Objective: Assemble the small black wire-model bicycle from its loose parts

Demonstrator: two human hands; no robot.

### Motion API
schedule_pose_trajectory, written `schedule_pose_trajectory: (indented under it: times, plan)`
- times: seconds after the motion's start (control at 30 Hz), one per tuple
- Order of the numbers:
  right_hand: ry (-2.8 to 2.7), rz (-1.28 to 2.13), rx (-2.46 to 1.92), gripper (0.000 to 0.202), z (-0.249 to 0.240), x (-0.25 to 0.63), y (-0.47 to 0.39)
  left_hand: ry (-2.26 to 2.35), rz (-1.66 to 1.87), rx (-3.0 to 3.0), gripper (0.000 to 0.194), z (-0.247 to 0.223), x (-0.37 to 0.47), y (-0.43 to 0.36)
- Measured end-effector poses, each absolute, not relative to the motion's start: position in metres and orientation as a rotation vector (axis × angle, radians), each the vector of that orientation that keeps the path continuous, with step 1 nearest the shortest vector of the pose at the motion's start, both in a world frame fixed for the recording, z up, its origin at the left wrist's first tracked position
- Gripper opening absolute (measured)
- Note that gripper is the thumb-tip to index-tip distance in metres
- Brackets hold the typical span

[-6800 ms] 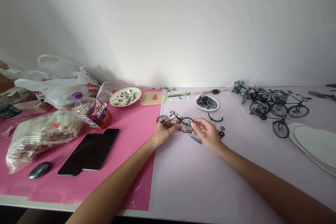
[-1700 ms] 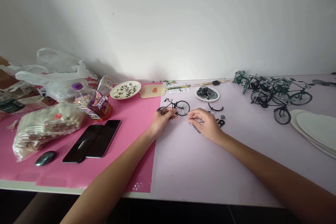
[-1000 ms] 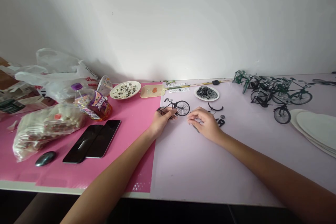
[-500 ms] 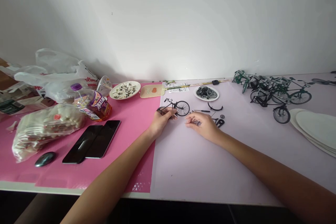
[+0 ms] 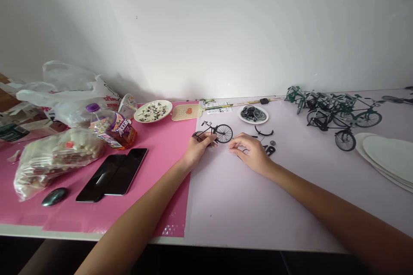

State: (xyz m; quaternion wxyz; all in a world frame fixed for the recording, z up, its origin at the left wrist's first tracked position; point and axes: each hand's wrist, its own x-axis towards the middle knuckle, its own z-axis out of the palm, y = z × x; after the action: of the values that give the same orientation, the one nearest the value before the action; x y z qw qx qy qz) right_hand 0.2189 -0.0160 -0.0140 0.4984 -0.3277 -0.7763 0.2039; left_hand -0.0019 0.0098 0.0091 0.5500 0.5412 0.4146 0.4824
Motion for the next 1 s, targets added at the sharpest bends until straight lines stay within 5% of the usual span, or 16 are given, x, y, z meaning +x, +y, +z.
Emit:
schedule_pose_trajectory:
  times: [0.2, 1.0]
  plan:
    - [-1.963, 0.518, -0.755, 0.018, -0.0169, 0.2164, -0.0172, 0.983, 1.143, 1.309, 0.031, 0.0112, -0.0018, 0.0088]
    - [-1.937, 0.488, -0.876, 0.01, -0.0093, 0.2202, -0.0172, 0.968, 1.136, 1.288, 0.026, 0.0144, -0.0008, 0.006]
